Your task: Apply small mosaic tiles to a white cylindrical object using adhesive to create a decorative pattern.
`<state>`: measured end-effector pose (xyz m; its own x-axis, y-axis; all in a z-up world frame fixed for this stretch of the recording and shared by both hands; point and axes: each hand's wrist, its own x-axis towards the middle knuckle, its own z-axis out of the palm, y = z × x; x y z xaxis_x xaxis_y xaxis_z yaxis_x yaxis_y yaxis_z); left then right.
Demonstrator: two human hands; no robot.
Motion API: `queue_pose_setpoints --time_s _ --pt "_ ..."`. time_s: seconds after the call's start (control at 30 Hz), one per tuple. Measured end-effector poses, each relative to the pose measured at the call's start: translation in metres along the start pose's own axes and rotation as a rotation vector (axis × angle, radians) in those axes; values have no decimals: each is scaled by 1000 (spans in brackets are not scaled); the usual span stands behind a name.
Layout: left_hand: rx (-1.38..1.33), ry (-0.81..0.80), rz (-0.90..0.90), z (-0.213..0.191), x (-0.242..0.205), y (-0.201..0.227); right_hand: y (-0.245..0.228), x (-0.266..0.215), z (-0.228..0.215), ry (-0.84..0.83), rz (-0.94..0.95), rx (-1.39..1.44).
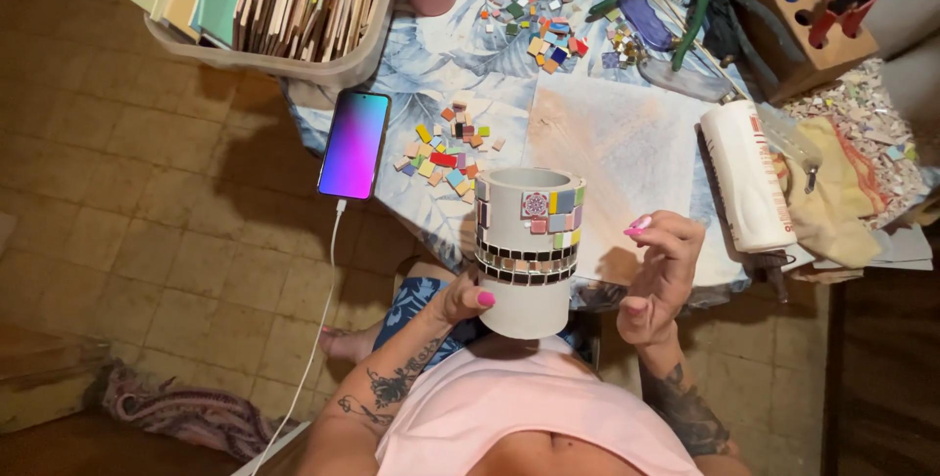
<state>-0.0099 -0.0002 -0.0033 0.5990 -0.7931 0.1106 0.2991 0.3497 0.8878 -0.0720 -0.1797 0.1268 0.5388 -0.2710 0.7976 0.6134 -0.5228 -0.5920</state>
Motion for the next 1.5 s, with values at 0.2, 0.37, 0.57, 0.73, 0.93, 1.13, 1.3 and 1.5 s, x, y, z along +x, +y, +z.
queue_pose_setpoints --time_s 0.2,0.37,0.57,0.73,0.93,1.13,1.3,1.5 --pt "-90 3 0 1 3 -2 4 -1 2 -76 20 -8" --pt "76 51 47 0 -1 -8 10 -2 3 -123 46 -29" --pt "271 -25 106 9 4 13 18 -3 3 -166 129 -52" --pt "63 -53 -42 7 6 34 25 -3 8 -195 225 -46" --pt "-50 -122 -33 -11 8 12 34 10 6 -256 239 -116" --pt "122 -102 143 -5 4 23 37 59 -42 -404 223 -1239" --pt "31 -97 123 1 4 44 48 66 -54 -636 940 -1518" --pt "175 -78 278 1 6 39 60 59 -84 -683 898 -1499"
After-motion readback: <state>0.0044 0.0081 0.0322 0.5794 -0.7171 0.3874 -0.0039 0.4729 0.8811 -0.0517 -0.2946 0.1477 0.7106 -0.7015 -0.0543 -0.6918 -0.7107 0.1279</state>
